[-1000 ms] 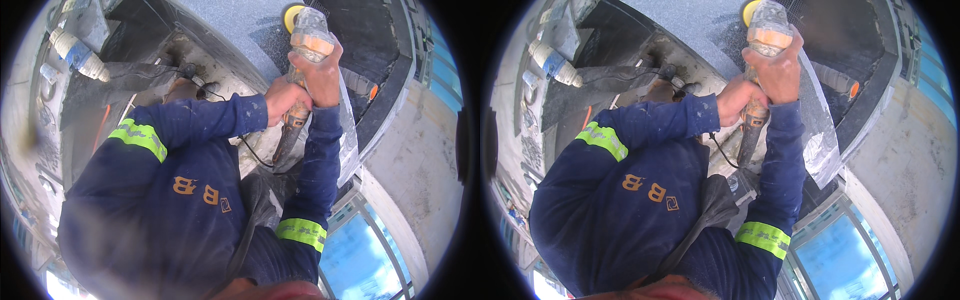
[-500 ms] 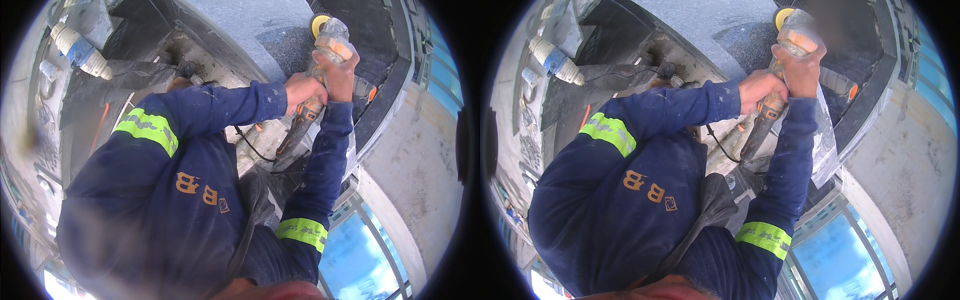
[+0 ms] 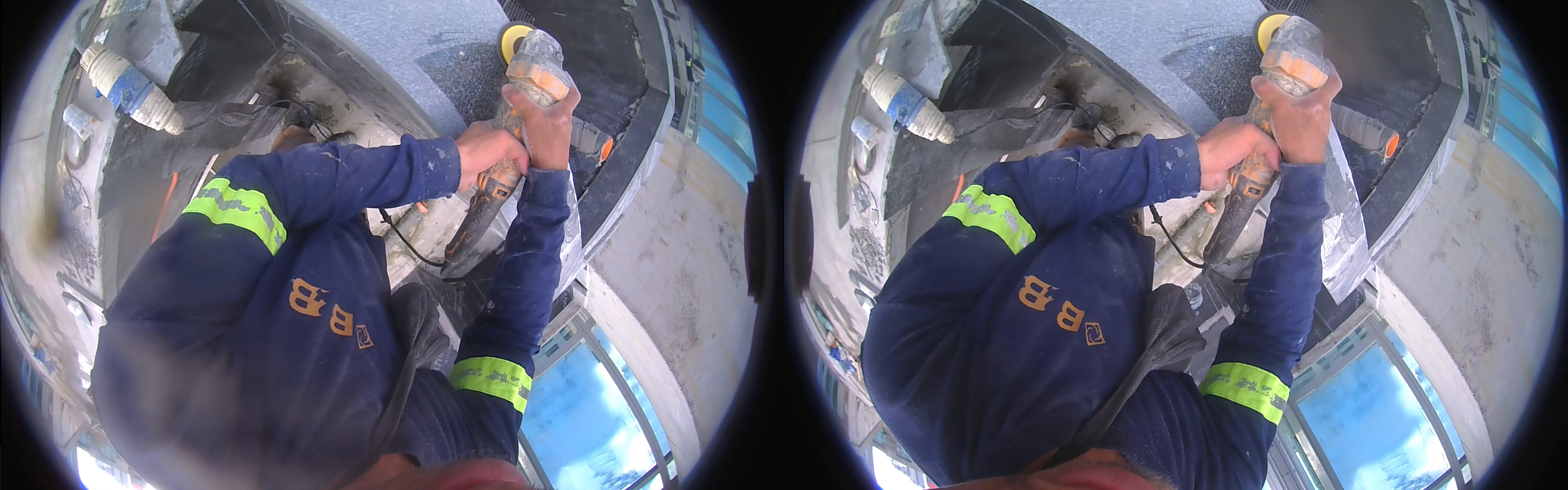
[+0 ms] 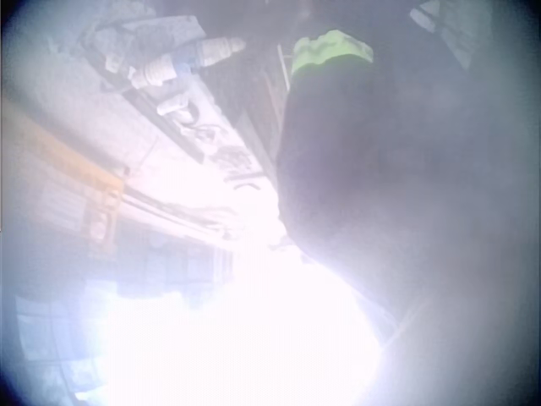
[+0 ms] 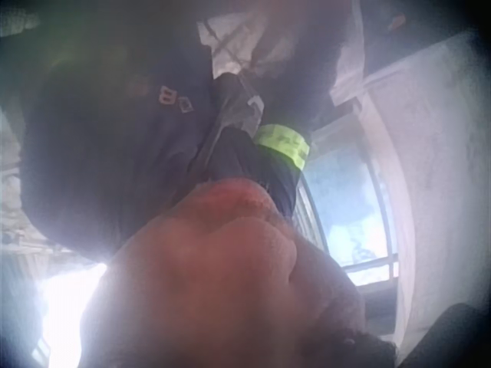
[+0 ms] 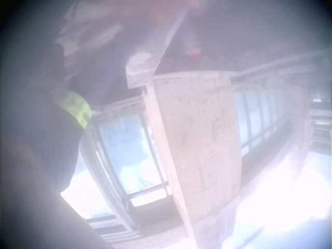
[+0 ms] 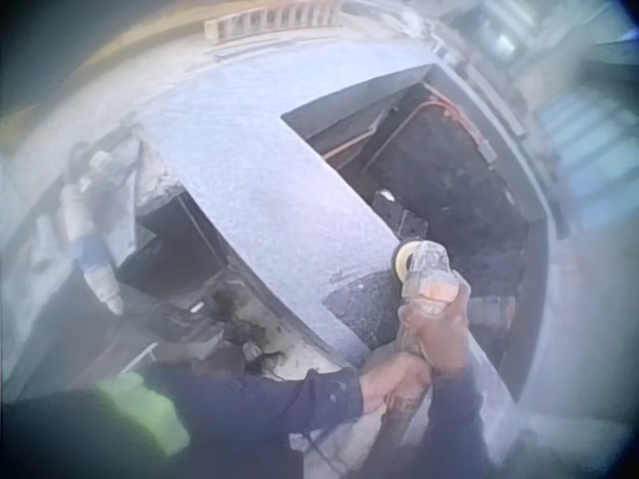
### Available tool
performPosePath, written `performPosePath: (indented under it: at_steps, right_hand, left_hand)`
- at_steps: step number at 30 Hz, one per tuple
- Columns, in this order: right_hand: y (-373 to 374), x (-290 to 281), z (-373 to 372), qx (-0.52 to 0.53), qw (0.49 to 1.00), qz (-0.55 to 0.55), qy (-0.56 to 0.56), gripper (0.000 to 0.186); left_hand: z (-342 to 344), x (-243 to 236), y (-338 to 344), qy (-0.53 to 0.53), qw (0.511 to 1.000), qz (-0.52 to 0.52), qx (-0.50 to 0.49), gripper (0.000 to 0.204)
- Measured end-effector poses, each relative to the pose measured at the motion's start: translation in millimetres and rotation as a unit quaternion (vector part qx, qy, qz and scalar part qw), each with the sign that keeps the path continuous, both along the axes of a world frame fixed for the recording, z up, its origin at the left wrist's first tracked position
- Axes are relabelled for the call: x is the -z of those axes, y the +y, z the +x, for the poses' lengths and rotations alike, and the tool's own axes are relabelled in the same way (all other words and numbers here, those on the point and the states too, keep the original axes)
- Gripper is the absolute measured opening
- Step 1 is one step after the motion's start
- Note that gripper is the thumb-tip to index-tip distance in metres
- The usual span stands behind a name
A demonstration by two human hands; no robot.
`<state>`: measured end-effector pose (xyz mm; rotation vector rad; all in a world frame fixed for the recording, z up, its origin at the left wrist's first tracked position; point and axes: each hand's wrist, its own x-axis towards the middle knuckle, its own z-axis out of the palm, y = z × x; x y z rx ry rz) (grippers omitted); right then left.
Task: The person uses an angle grinder with a yellow disc to grind the surface of a large dark stone slab. The person holds the tool with both hands and moves it along the slab's edge and face, generating dust.
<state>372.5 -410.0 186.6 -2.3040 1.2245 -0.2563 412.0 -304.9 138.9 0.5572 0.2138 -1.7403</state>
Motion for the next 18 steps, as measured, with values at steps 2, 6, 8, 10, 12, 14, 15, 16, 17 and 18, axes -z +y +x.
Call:
performPosePath:
  at_steps: [2, 6, 8, 10, 12, 14, 15, 16, 17, 18]
  right_hand:
    - [-1, 1, 0, -0.013, 0.998, -0.057, 0.034, 0.096]
    - [31, -1, 4, -0.036, 0.999, -0.003, -0.012, 0.096]
    - [50, -1, 6, -0.084, 0.996, 0.02, -0.033, 0.096]
    - [59, -2, 5, -0.095, 0.995, 0.027, -0.031, 0.095]
    - [55, -1, 3, -0.101, 0.993, 0.045, -0.032, 0.094]
    - [38, 1, 0, -0.053, 0.998, 0.028, -0.027, 0.094]
    - [28, 3, -1, -0.04, 0.998, 0.021, -0.034, 0.094]
    - [18, 3, -3, -0.05, 0.999, -0.013, -0.004, 0.094]
    - [9, 3, -5, -0.042, 0.999, -0.019, -0.005, 0.094]
    - [2, 3, -5, -0.035, 0.999, -0.025, -0.005, 0.094]
  left_hand:
    - [1, 3, -3, -0.002, 1.0, -0.001, 0.024, 0.016]
    - [-4, 2, 27, -0.01, 0.999, -0.002, -0.038, 0.027]
    - [-9, -2, 48, -0.017, 0.995, 0.009, -0.093, 0.03]
    - [-10, -6, 59, -0.018, 0.996, 0.028, -0.083, 0.034]
    - [-8, -8, 57, -0.019, 0.997, 0.04, -0.056, 0.035]
    - [-4, -9, 42, -0.012, 0.999, 0.016, -0.038, 0.032]
    - [-1, -8, 32, -0.009, 1.0, 0.011, -0.028, 0.03]
    - [1, -7, 23, -0.009, 1.0, 0.013, 0.005, 0.027]
    - [2, -6, 15, -0.006, 1.0, 0.009, 0.004, 0.024]
    - [2, -5, 6, -0.003, 1.0, 0.005, 0.003, 0.021]
